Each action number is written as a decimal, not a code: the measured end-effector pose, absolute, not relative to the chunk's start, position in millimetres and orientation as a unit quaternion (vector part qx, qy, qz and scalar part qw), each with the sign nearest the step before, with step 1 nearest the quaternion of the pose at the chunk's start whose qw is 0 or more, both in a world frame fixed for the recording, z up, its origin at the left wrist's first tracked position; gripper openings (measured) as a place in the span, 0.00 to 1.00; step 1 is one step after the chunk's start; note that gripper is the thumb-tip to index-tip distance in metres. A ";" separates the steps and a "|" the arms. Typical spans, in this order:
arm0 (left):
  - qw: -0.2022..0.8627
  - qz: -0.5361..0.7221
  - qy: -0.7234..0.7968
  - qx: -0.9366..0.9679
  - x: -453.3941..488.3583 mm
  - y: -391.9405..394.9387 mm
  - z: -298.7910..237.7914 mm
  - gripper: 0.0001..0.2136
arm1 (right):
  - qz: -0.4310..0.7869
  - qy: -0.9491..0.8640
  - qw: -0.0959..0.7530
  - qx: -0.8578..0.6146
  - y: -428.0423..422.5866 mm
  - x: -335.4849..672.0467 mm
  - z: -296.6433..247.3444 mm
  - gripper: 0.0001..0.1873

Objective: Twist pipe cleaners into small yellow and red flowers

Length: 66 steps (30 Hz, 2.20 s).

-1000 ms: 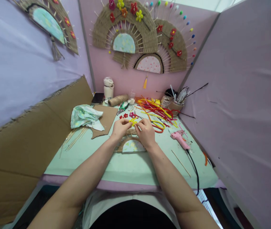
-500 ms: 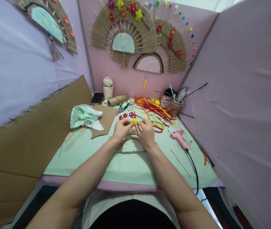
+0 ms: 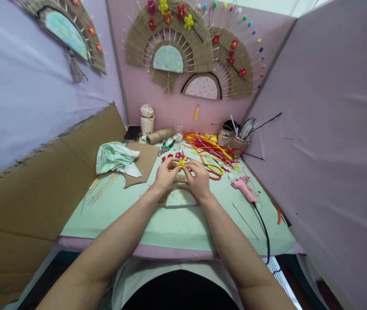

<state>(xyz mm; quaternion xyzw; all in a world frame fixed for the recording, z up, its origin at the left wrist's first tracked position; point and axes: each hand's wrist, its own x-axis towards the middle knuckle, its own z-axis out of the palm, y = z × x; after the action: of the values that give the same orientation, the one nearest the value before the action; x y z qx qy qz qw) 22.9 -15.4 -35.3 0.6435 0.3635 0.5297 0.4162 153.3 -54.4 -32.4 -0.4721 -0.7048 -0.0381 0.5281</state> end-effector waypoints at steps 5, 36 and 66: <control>0.264 0.509 0.360 0.736 17.7 -18.8 -32.2 0.10 | -0.075 -0.738 0.486 -0.462 -57.1 152.8 -31.6 0.08; 0.358 0.464 0.352 0.730 10.8 -9.7 -26.4 0.07 | -0.022 -0.740 0.507 -0.441 -57.8 153.3 -29.8 0.07; 0.556 0.600 0.341 0.464 31.4 -17.9 -34.9 0.09 | -0.044 -0.716 0.531 -0.450 -59.7 147.7 -32.6 0.09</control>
<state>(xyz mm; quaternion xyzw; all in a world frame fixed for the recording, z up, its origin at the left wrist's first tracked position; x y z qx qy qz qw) 31.4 -17.9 -34.9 0.4639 0.3405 0.5995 0.5562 147.7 -59.7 -32.6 -0.4502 -0.7162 -0.0436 0.5314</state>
